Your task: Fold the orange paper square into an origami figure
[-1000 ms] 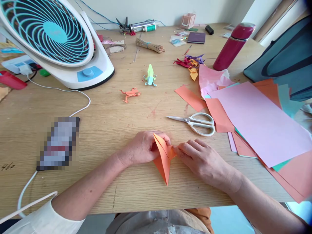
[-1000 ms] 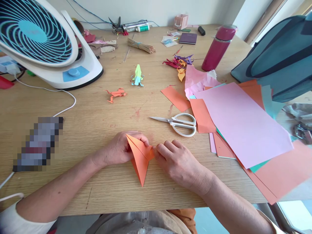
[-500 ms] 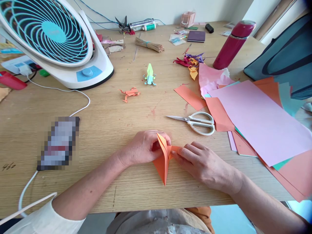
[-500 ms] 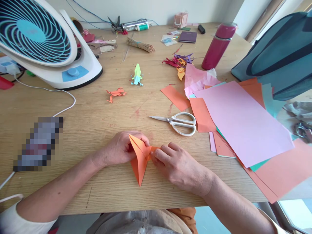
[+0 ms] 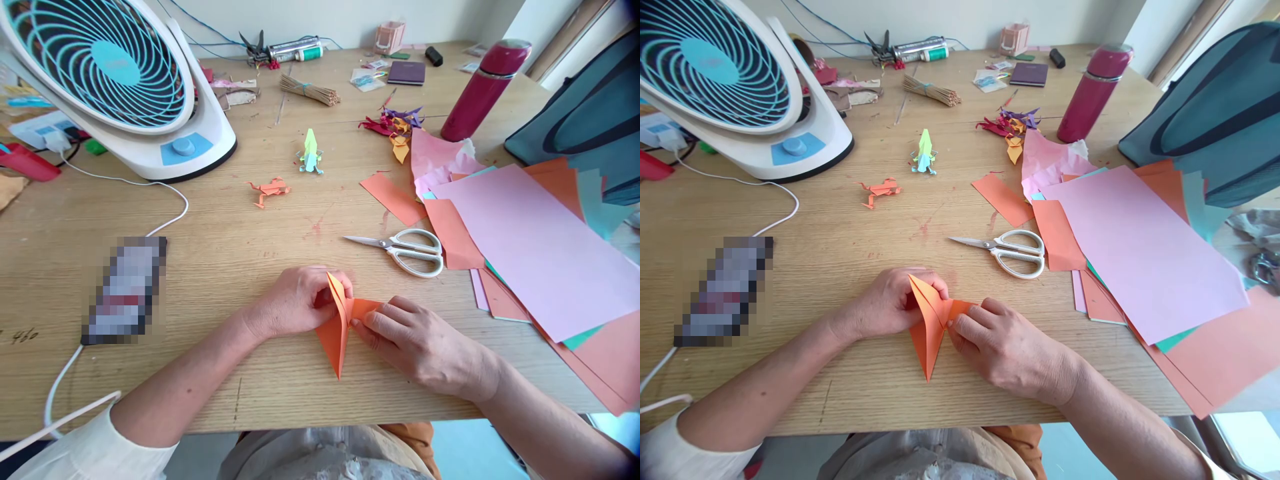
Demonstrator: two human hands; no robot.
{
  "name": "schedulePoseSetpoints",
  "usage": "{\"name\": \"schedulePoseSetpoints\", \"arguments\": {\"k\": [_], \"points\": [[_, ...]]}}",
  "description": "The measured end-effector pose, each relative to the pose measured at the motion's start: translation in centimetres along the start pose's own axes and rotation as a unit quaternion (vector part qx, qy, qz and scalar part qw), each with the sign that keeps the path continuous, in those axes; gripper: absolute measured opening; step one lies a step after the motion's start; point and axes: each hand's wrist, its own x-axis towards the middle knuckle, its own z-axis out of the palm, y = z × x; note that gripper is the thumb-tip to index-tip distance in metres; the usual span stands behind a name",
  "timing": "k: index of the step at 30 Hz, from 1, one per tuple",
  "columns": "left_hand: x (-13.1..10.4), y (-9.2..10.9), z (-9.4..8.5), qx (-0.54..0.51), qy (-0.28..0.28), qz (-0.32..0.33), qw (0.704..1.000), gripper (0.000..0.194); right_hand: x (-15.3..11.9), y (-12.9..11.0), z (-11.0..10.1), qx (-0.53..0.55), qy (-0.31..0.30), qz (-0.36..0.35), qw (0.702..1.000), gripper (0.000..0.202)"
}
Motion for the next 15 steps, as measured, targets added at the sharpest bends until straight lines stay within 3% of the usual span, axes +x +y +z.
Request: {"name": "schedulePoseSetpoints", "arguments": {"k": [15], "points": [[-0.17, 0.30, 0.08, 0.020, -0.002, 0.006, 1.000, 0.021, 0.10, -0.25, -0.06, 0.030, 0.019, -0.037, 0.999, 0.023]]}}
